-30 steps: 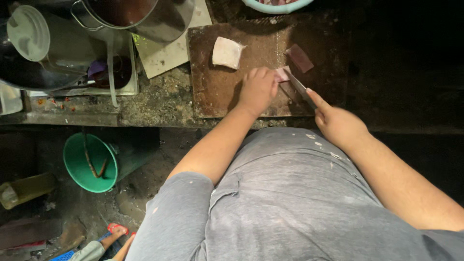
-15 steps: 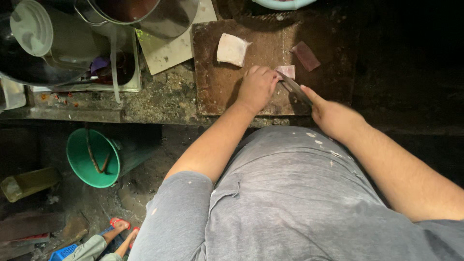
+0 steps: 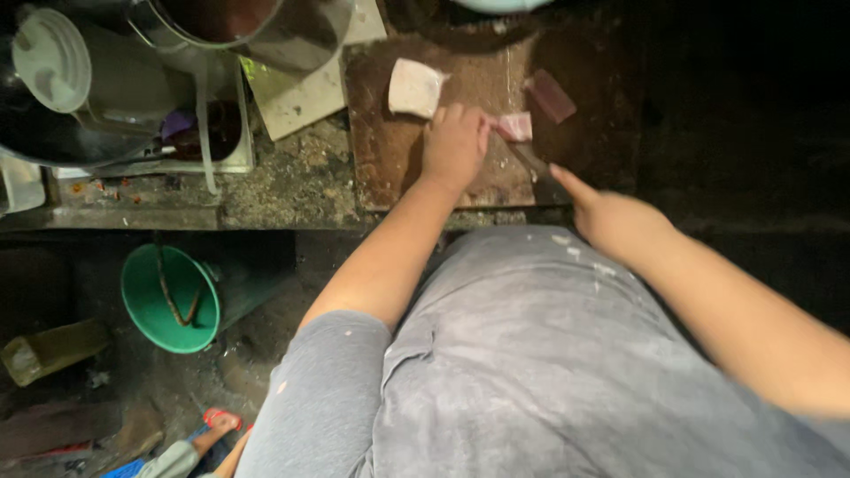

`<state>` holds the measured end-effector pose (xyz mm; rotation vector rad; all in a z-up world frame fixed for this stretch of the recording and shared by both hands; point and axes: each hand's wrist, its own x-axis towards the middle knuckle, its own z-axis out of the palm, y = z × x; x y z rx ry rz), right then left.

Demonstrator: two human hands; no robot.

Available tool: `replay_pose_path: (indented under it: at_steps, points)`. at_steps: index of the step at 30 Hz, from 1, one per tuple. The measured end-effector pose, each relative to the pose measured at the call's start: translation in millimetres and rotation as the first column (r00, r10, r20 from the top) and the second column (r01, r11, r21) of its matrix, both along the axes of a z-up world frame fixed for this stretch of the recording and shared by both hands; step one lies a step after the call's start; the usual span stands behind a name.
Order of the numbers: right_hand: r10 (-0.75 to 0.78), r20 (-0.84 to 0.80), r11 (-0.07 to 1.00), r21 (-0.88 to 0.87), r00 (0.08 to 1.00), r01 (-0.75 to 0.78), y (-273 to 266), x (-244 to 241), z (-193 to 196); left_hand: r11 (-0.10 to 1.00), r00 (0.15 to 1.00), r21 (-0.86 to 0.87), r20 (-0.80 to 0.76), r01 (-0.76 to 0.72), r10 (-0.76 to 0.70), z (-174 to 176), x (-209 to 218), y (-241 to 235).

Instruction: The person slices a piece of meat on a wooden cutting board using a knife, placing the smaller pieces into a blue bowl.

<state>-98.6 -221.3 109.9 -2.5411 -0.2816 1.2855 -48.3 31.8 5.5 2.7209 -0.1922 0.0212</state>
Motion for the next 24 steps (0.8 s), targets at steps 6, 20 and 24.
replay_pose_path:
  at_steps: [6,20,24]
  points:
    - [-0.03,0.099,0.999,0.024,0.995,0.028,-17.4,-12.7,7.4,0.961,0.958,-0.036,0.108,0.273,-0.267,4.8,15.1,-5.7]
    - [-0.113,0.161,0.99,0.099,0.98,0.098,2.0,-3.8,1.6,0.982,0.993,-0.16,-0.037,0.105,-0.112,-6.9,0.5,-12.4]
    - [-0.108,0.119,0.988,0.119,0.987,0.094,3.4,0.3,-7.0,0.981,0.99,-0.144,-0.024,0.132,-0.136,-10.9,2.9,-10.6]
